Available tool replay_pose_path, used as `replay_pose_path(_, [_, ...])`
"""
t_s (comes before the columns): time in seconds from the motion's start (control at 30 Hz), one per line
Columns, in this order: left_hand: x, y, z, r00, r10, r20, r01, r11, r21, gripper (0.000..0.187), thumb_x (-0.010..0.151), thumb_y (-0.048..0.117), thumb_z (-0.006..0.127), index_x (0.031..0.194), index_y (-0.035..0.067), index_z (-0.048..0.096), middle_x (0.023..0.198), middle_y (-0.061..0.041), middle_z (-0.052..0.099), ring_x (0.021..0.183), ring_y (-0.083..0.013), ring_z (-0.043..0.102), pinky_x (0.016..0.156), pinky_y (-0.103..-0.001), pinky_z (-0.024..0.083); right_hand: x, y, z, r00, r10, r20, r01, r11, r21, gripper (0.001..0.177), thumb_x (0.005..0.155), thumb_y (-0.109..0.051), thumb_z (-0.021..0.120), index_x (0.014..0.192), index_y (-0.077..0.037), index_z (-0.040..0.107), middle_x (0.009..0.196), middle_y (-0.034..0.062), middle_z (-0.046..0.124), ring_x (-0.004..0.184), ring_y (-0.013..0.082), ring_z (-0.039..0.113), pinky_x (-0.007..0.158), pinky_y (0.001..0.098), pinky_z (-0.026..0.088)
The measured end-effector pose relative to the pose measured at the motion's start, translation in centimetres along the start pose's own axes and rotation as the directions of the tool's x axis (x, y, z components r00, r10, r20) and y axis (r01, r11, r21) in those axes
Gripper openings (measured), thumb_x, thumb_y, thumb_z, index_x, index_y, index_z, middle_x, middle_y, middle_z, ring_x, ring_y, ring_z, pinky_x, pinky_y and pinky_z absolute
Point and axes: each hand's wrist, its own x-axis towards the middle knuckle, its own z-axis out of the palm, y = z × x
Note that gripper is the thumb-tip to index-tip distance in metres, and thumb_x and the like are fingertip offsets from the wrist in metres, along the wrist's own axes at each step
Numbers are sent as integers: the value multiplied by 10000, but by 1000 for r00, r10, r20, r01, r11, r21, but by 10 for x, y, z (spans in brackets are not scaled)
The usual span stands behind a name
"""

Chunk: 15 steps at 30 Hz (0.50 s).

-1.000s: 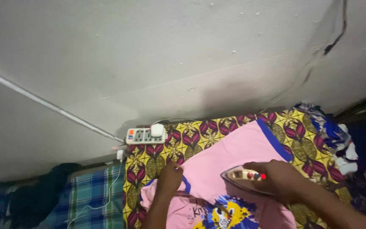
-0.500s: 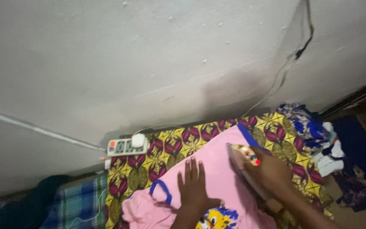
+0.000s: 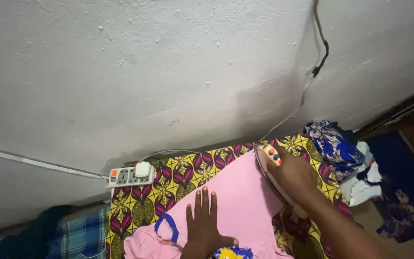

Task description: Ironing a pink graphic t-shirt on a covered surface.

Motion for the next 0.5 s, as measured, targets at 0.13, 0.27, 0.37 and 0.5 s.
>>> replay_pose_path(0.13, [3, 1, 1, 1000, -1, -7, 1, 1000, -2, 1610, 495, 782, 887, 1620, 72, -20, 1708, -189, -125, 1579, -362, -143, 1205, -665, -7, -22, 27, -17, 999, 36, 27, -35, 999, -24, 671, 875, -502, 620, 1489, -259, 508, 1092, 165, 757, 988, 377, 736, 855, 492, 566])
replay_pose_path(0.27, [-1, 10, -11, 999, -30, 34, 30, 999, 25, 1599, 510, 763, 893, 1624, 64, -18, 1707, -196, -132, 1578, -376, -148, 1202, -673, 16, -28, 65, -11, 993, 89, 79, -91, 996, 19, 634, 854, -478, 664, 1436, -244, 573, 1122, 146, 757, 1000, 361, 741, 860, 475, 574])
replay_pose_path(0.37, [8, 18, -18, 993, -84, 78, 81, 996, 46, 1509, 572, 687, 892, 1630, 68, 12, 1711, -203, -111, 1580, -382, -116, 1207, -666, 61, -17, 92, -15, 978, 179, 108, -186, 981, 61, 542, 905, -473, 653, 1389, -229, 644, 1105, 140, 767, 970, 333, 757, 854, 460, 582])
replay_pose_path(0.5, [15, 27, -30, 992, -121, -24, 121, 993, 2, 1188, 721, 496, 860, 1606, 93, 178, 1669, -209, 88, 1557, -389, 69, 1205, -628, 178, -11, 96, -38, 970, 238, 54, -243, 924, 295, 550, 946, -430, 664, 1440, -195, 609, 1076, 170, 780, 890, 325, 775, 803, 468, 599])
